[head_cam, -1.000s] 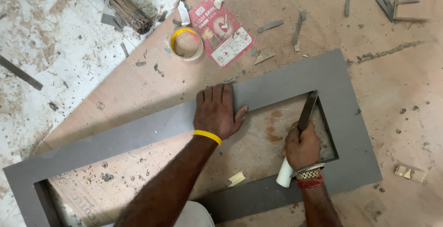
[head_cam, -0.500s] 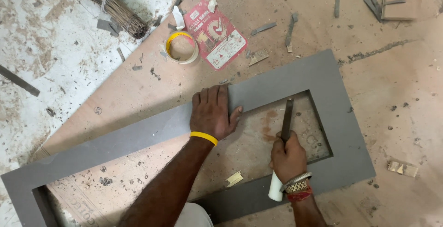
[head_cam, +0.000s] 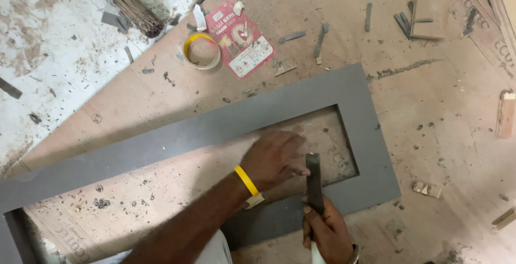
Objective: Clean and scrape the edges of a gray furniture frame using a putty knife or scraper tool.
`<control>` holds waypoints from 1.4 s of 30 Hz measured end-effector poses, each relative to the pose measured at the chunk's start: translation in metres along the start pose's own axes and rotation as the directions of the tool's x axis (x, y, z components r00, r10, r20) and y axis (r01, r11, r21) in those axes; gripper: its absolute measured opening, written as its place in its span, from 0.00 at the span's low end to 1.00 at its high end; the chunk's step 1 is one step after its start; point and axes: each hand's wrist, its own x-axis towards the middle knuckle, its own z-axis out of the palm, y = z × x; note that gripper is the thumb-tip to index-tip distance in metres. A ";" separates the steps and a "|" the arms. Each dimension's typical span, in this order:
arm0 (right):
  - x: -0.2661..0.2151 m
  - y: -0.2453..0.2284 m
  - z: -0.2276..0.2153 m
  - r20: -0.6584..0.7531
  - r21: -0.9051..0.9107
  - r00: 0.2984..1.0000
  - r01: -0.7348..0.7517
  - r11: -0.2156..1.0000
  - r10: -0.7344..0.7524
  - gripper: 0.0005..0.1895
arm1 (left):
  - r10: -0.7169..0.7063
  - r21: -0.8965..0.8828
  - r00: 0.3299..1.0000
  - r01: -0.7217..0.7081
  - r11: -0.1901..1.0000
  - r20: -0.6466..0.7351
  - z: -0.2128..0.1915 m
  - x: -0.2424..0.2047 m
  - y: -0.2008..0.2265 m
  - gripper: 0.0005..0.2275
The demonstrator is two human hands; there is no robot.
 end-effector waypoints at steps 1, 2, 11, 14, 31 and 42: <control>-0.004 0.000 0.000 0.040 0.001 0.999 -0.029 1.000 0.029 0.15 | 0.057 -0.236 0.996 -0.041 0.971 0.063 0.008 0.000 0.010 0.30; -0.003 0.008 -0.008 0.043 -0.005 0.999 -0.031 1.000 0.031 0.15 | 0.051 -0.237 0.997 -0.035 0.971 0.060 0.006 0.003 0.019 0.30; -0.022 0.001 -0.062 -0.182 0.134 0.983 0.036 0.990 -0.011 0.19 | -0.508 -0.173 0.817 0.561 0.810 0.272 0.066 0.040 0.061 0.26; -0.029 -0.007 -0.074 -0.343 0.140 0.939 0.065 0.988 -0.013 0.21 | -0.596 -0.424 0.731 0.680 0.598 0.332 0.089 0.071 0.100 0.32; -0.024 0.000 -0.098 -0.518 0.065 0.840 0.229 0.971 -0.163 0.17 | -0.710 -0.875 0.638 0.479 0.063 0.298 0.112 0.072 0.149 0.25; -0.001 -0.038 -0.094 -0.241 -0.883 0.832 0.025 0.468 -0.500 0.13 | -0.749 -0.764 0.490 0.644 -0.034 0.446 0.081 0.017 0.172 0.16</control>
